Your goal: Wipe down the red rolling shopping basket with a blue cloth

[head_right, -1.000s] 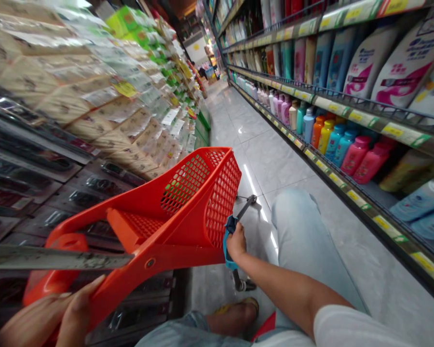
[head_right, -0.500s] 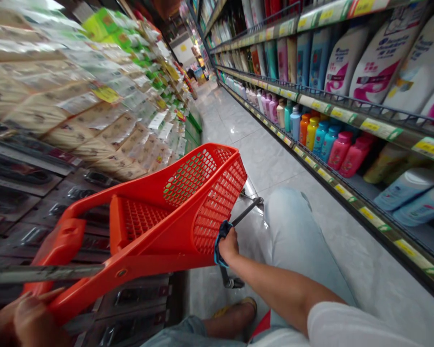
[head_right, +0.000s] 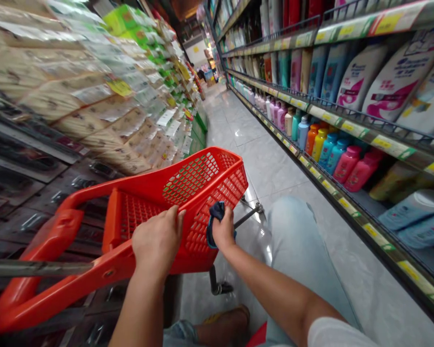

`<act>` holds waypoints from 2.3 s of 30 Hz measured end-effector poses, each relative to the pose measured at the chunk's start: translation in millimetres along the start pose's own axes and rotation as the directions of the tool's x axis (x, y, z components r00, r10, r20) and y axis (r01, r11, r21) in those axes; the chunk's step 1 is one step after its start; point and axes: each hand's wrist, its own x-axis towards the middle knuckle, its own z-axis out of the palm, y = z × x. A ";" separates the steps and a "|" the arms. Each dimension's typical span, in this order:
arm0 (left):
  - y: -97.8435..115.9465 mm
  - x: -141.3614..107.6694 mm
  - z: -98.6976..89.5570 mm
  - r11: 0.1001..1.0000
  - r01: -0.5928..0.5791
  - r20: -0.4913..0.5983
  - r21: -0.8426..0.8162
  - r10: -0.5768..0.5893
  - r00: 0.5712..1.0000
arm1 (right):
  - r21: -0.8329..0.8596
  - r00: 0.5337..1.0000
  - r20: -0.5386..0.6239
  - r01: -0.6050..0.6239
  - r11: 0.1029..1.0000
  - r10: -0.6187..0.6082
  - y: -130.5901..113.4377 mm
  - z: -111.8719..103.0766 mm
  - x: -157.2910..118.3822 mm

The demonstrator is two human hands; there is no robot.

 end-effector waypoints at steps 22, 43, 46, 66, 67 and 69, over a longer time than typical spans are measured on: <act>-23.0 -4.7 20.9 0.987 -0.092 -0.035 0.132 0.098 0.995 | -0.093 0.950 -0.217 -0.249 0.964 0.224 21.2 4.3 38.1; -73.6 -56.1 32.5 0.950 -0.303 -0.197 0.074 0.312 0.930 | -0.071 0.971 -0.150 0.177 0.982 -0.185 -43.0 -102.5 195.1; -79.7 -70.2 30.0 0.936 -0.341 -0.304 0.085 0.350 0.886 | -0.133 0.963 0.104 0.261 0.956 -0.249 -55.2 -114.8 173.9; -61.3 -101.1 10.4 0.966 -0.259 -0.416 0.005 0.238 0.878 | -0.641 0.887 0.444 0.414 0.646 -0.127 -77.3 -155.2 120.4; -61.4 -103.1 10.7 0.966 -0.257 -0.414 -0.003 0.232 0.880 | -0.637 0.856 0.484 0.486 0.598 -0.180 -82.6 -163.1 112.0; -61.8 -106.7 10.8 0.966 -0.258 -0.406 -0.017 0.229 0.885 | -0.547 0.756 0.594 0.630 0.551 -0.275 -101.4 -169.3 101.2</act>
